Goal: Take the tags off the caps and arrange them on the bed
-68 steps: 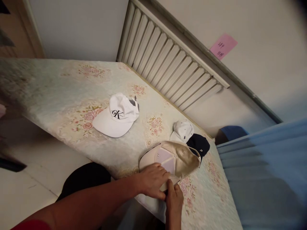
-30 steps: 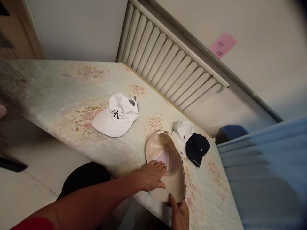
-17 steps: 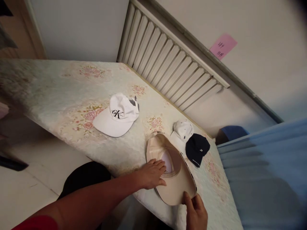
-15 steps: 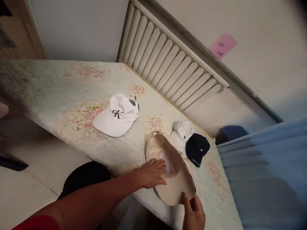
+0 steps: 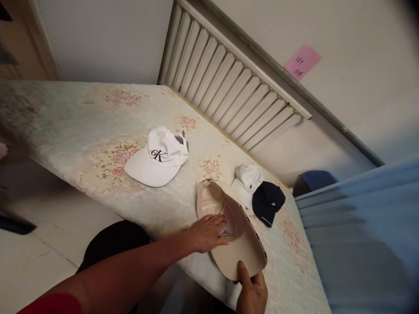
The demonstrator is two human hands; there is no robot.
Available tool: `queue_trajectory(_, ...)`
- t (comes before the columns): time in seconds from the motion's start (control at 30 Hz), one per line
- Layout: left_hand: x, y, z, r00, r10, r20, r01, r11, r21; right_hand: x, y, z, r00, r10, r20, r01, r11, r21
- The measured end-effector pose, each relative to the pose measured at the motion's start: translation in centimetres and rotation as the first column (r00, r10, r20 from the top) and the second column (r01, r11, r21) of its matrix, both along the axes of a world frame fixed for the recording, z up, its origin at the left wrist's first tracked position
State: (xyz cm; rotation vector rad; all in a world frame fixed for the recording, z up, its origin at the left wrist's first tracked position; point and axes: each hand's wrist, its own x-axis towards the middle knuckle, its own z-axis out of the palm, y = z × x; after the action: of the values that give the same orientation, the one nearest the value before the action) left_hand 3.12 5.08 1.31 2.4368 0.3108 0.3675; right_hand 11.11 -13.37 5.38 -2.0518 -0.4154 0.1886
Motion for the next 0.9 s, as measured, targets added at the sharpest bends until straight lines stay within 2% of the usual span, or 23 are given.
queue_trajectory(0.1, 0.1, 0.2, 0.4, 0.998, 0.061, -0.014, -0.061, 0.998, -0.002, -0.7, 0.4, 1.1, 0.999, -0.017, 0.046, 0.018, 0.999, -0.03)
queue_trajectory(0.2, 0.3, 0.2, 0.8, 0.997, 0.082, -0.01, -0.082, 0.997, 0.003, -1.8, 0.8, 1.4, 0.997, -0.034, 0.073, 0.036, 0.999, -0.024)
queue_trajectory(0.4, 0.7, 0.5, 0.6, 0.992, 0.12, 0.035, -0.12, 0.993, -0.001, -3.1, 1.0, 0.8, 0.988, -0.013, 0.152, 0.014, 1.0, -0.005)
queue_trajectory(0.57, 1.0, 0.8, 0.2, 0.991, 0.11, 0.081, -0.114, 0.992, 0.046, -3.1, 1.1, 0.1, 0.981, -0.022, 0.195, 0.021, 1.0, 0.008)
queue_trajectory(0.7, 1.2, 0.9, 0.1, 0.99, 0.105, 0.099, -0.107, 0.994, 0.015, -2.9, 1.4, 0.1, 0.996, 0.004, 0.088, -0.003, 1.0, -0.004)
queue_trajectory(0.9, 1.4, 1.3, 0.3, 0.988, 0.091, 0.124, -0.086, 0.995, -0.042, -3.5, 1.8, 1.1, 0.998, 0.031, -0.056, -0.03, 0.999, 0.025)
